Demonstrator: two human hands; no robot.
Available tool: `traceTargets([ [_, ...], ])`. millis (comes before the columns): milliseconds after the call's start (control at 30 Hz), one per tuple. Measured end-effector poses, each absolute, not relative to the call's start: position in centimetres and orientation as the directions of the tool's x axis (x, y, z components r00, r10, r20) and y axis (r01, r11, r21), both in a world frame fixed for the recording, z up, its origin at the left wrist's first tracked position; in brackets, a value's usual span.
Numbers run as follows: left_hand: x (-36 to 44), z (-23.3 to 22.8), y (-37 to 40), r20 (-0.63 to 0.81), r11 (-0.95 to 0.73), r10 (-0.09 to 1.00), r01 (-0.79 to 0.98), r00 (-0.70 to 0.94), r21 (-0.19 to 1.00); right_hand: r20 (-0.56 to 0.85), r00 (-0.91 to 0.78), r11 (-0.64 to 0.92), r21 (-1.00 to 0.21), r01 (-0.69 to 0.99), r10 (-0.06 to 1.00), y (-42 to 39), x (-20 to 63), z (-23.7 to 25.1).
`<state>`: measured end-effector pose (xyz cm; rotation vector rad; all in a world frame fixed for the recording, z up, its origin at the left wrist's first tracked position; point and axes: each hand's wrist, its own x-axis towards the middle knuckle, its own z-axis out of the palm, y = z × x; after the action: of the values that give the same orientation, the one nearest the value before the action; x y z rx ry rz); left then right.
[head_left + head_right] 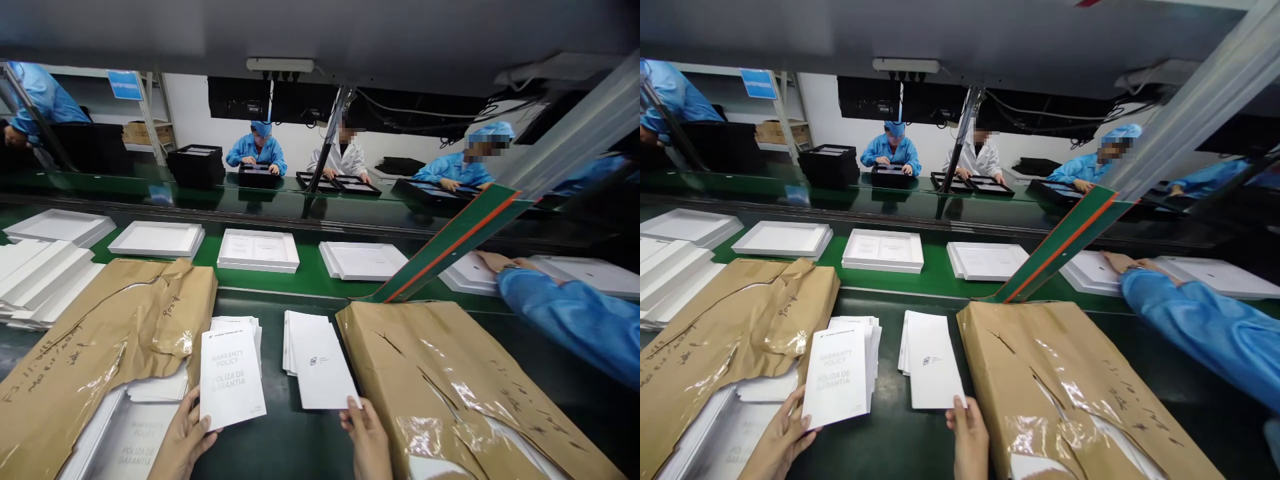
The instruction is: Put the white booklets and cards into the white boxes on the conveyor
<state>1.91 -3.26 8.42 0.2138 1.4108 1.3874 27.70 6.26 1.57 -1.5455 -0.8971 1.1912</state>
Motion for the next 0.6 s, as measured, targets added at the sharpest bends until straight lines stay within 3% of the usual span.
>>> traceTargets([
  [100, 1.2, 7.4, -3.5, -0.551, 0.317, 0.771, -0.559, -0.319, 0.767, -0.040, 0.442, -0.140, -0.971, 0.196, 0.896, 6.9, 29.5, 4.2],
  [167, 0.8, 6.5, -3.5, -0.561, 0.342, 0.786, -0.575, -0.258, 0.743, 0.247, 0.469, 0.038, -0.911, 0.411, 0.848, 7.7, 30.0, 5.6],
  [233, 0.6, 5.7, -3.3, -0.595, 0.362, 0.771, -0.611, -0.228, 0.704, 0.576, 0.288, 0.265, -0.689, 0.675, 0.765, 8.5, 29.9, 6.1],
  [300, 0.6, 5.3, -3.0, -0.658, 0.357, 0.707, -0.671, -0.261, 0.650, 0.711, -0.016, 0.408, -0.385, 0.828, 0.703, 9.0, 29.1, 5.3],
  [333, 0.6, 5.2, -2.9, -0.686, 0.350, 0.671, -0.697, -0.279, 0.626, 0.688, -0.141, 0.436, -0.277, 0.856, 0.712, 9.1, 28.6, 4.5],
  [400, 0.5, 5.1, -2.8, -0.704, 0.324, 0.641, -0.725, -0.305, 0.608, 0.550, -0.288, 0.447, -0.177, 0.877, 0.784, 8.8, 27.3, 2.6],
  [500, 0.2, 5.0, -2.8, -0.692, 0.314, 0.667, -0.737, -0.277, 0.598, 0.357, -0.323, 0.407, -0.190, 0.894, 0.876, 7.9, 25.8, 0.5],
  [600, 0.1, 4.8, -3.0, -0.697, 0.338, 0.674, -0.736, -0.245, 0.586, 0.302, -0.288, 0.365, -0.239, 0.900, 0.909, 7.2, 25.5, 0.1],
])
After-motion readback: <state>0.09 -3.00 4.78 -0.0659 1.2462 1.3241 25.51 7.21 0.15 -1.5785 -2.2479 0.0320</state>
